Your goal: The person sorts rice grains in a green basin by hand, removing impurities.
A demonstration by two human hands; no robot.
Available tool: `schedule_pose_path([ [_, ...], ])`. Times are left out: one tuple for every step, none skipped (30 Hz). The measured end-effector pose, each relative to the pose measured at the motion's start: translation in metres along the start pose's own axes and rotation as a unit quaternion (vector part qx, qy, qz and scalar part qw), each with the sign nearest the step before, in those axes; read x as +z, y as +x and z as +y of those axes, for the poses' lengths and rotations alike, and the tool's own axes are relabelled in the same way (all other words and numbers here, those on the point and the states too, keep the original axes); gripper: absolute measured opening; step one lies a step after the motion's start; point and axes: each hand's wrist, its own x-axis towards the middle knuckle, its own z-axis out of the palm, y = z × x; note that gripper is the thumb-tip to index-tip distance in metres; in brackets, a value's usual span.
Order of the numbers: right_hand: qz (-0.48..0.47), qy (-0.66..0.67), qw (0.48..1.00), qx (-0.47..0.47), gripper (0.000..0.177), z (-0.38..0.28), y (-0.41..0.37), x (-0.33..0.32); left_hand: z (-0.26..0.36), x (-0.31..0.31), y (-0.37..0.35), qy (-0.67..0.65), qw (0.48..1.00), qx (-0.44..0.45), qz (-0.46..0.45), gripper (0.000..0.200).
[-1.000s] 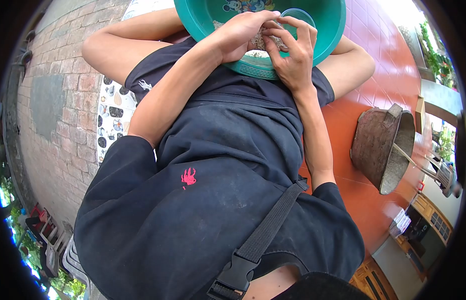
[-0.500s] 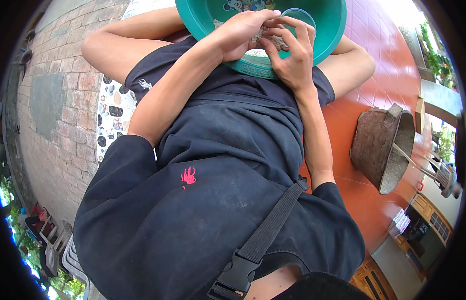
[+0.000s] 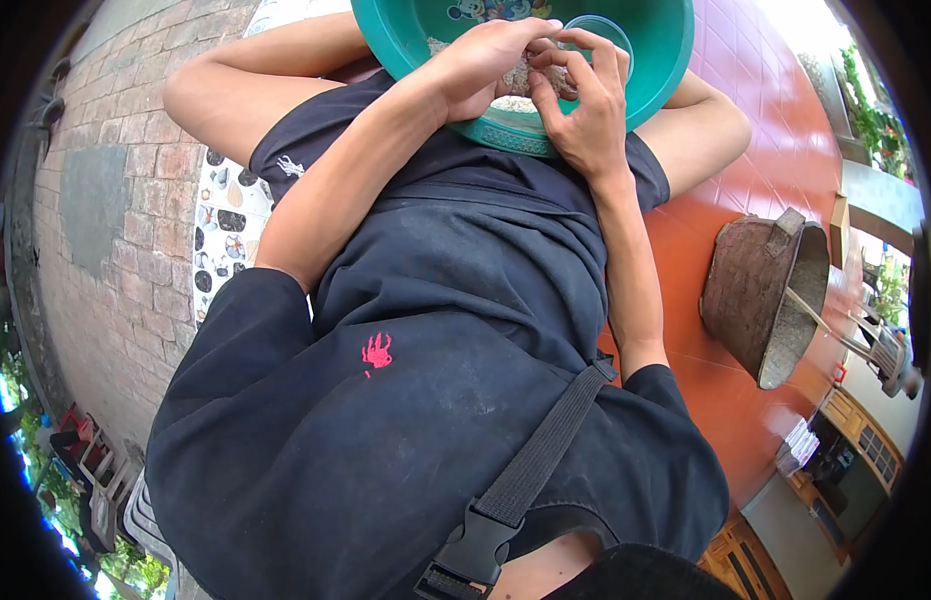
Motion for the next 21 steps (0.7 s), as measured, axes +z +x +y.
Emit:
schedule_pose_path([
  [0.0,0.0,1.0,0.0,0.016,0.0007,-0.0005,0.0005,-0.0005,-0.0005,0.0004,0.002,1.0,0.0,-0.003,0.034],
  [-0.007,0.013,1.0,0.013,0.015,0.0018,-0.0017,0.0016,-0.001,-0.001,0.0007,0.004,1.0,-0.001,-0.006,0.035],
  [-0.014,0.025,0.999,0.025,0.015,0.0021,-0.0021,0.0021,-0.0012,-0.0019,0.0016,0.004,1.0,-0.001,-0.006,0.035],
  [-0.014,0.025,0.999,0.026,0.015,0.0021,-0.0024,0.0016,-0.0014,-0.0027,0.0026,0.011,1.0,-0.006,-0.008,0.035],
  [-0.016,0.027,0.999,0.028,0.015,0.0017,-0.0021,0.0007,-0.0016,-0.0033,0.0033,0.019,1.0,-0.011,-0.009,0.036],
  [-0.018,0.029,0.999,0.03,0.015,0.0015,-0.002,0.0002,-0.0015,-0.0038,0.0035,0.019,1.0,-0.012,-0.01,0.036],
  [-0.018,0.029,0.999,0.03,0.015,0.002,-0.0023,0.0007,-0.0013,-0.0044,0.0037,0.011,1.0,-0.013,-0.017,0.036],
  [-0.017,0.025,0.999,0.029,0.015,0.0028,-0.0026,0.0013,-0.0012,-0.0045,0.0037,0.002,1.0,-0.015,-0.023,0.037],
  [-0.017,0.021,0.999,0.027,0.016,0.0027,-0.0022,0.0013,-0.001,-0.0043,0.0037,0.002,1.0,-0.015,-0.024,0.037],
  [-0.017,0.021,0.999,0.027,0.016,0.002,-0.0014,0.0008,-0.0006,-0.0042,0.0035,-0.001,1.0,-0.01,-0.028,0.037],
  [-0.008,0.01,1.0,0.017,0.016,0.0008,-0.0002,-0.0002,-0.0005,-0.0042,0.0031,-0.004,0.999,-0.004,-0.033,0.037],
  [0.001,0.0,1.0,0.006,0.017,-0.0002,0.0006,-0.0008,-0.0006,-0.004,0.0027,-0.004,0.999,-0.004,-0.033,0.037],
  [0.001,0.0,1.0,0.006,0.017,0.0,0.0005,-0.0011,-0.0008,-0.0036,0.0025,0.003,1.0,-0.006,-0.023,0.036],
  [0.0,0.0,1.0,0.005,0.016,0.0003,0.0002,-0.0015,-0.001,-0.0034,0.0023,0.009,1.0,-0.009,-0.013,0.036],
  [-0.001,0.001,1.0,0.004,0.016,0.0004,0.0,-0.0015,-0.0012,-0.0034,0.0024,0.009,1.0,-0.009,-0.012,0.036],
  [-0.001,0.002,1.0,0.004,0.016,0.0003,0.0002,-0.0013,-0.0013,-0.0036,0.0027,0.009,1.0,-0.008,-0.011,0.036],
  [-0.004,0.003,1.0,0.005,0.016,0.0,0.0002,-0.0014,-0.0016,-0.0037,0.003,0.01,1.0,-0.007,-0.009,0.036],
  [-0.006,0.005,1.0,0.006,0.015,-0.0001,0.0003,-0.0014,-0.0029,-0.0047,0.0041,0.01,1.0,-0.007,-0.009,0.036],
  [-0.006,0.005,1.0,0.006,0.015,0.0007,-0.0006,-0.0003,-0.005,-0.0061,0.0058,0.01,1.0,-0.007,-0.011,0.036],
  [-0.013,0.022,0.999,0.024,0.014,0.0024,-0.002,0.0019,-0.0062,-0.0069,0.0067,0.011,1.0,-0.006,-0.013,0.036],
  [-0.02,0.038,0.998,0.041,0.014,0.0032,-0.0025,0.0029,-0.0061,-0.0068,0.0066,0.011,1.0,-0.006,-0.013,0.036],
])
